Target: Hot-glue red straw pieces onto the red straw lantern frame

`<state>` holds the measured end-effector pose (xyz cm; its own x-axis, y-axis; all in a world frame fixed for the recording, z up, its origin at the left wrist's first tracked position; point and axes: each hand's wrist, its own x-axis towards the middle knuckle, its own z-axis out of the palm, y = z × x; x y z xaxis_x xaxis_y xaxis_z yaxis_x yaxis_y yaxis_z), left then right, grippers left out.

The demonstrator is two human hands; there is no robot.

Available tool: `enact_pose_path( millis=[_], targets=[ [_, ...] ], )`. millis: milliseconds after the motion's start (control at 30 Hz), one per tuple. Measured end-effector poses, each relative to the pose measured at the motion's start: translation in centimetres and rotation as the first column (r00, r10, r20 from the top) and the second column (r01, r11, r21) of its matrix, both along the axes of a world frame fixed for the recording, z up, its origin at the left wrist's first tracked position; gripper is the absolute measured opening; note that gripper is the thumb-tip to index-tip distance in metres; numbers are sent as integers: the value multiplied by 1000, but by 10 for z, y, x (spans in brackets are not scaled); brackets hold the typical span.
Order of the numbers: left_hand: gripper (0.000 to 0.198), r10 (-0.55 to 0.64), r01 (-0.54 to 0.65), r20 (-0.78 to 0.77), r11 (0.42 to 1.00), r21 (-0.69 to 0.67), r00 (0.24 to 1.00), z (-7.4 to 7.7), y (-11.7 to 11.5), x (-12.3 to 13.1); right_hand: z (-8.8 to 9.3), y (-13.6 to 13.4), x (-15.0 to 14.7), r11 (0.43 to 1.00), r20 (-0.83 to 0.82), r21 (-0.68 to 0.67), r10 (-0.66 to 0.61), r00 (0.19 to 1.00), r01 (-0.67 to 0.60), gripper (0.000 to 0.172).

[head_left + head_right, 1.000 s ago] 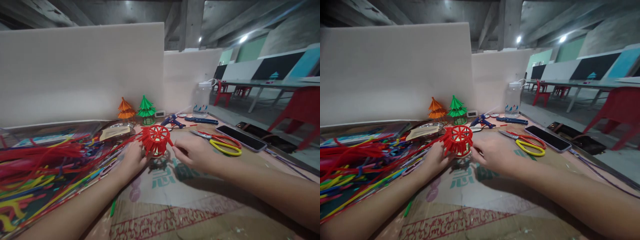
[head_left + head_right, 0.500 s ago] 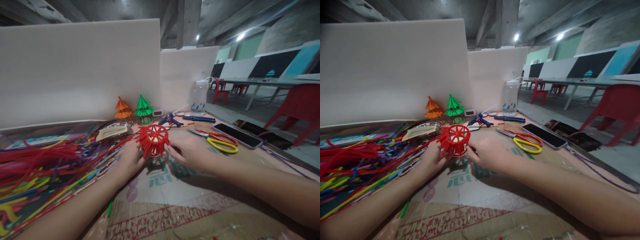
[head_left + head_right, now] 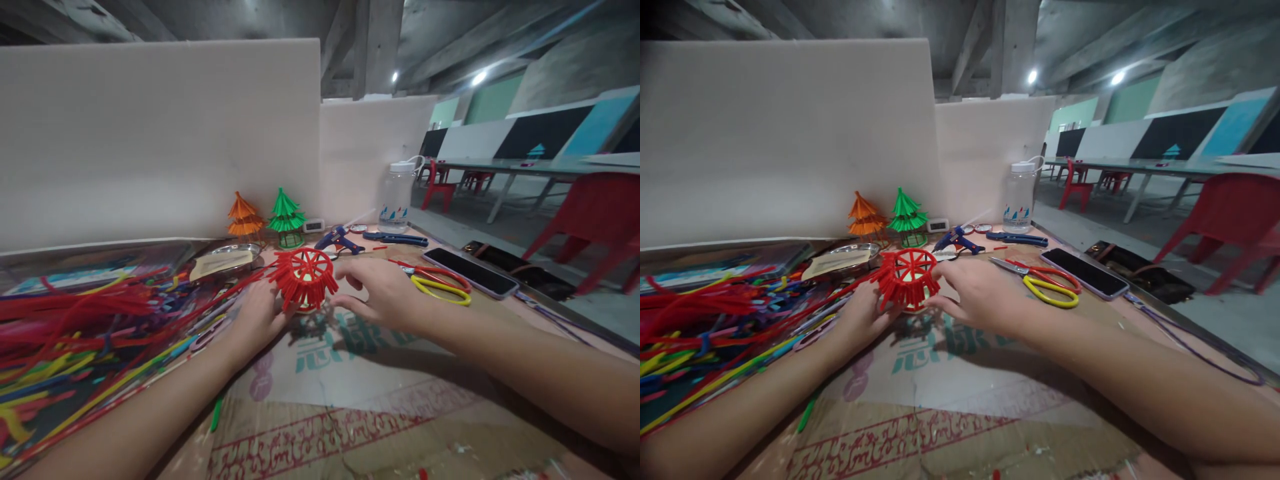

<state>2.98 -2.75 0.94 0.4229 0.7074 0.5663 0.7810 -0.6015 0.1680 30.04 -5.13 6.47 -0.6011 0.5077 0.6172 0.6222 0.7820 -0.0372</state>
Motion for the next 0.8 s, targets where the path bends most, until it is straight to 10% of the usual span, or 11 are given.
enact_pose_path(
  millis=[800],
  targets=[
    [23,-118,118,-12,992,52,993,-1,1,-4,-9,2,-6,971,138,203,96,986,-123,31]
  ],
)
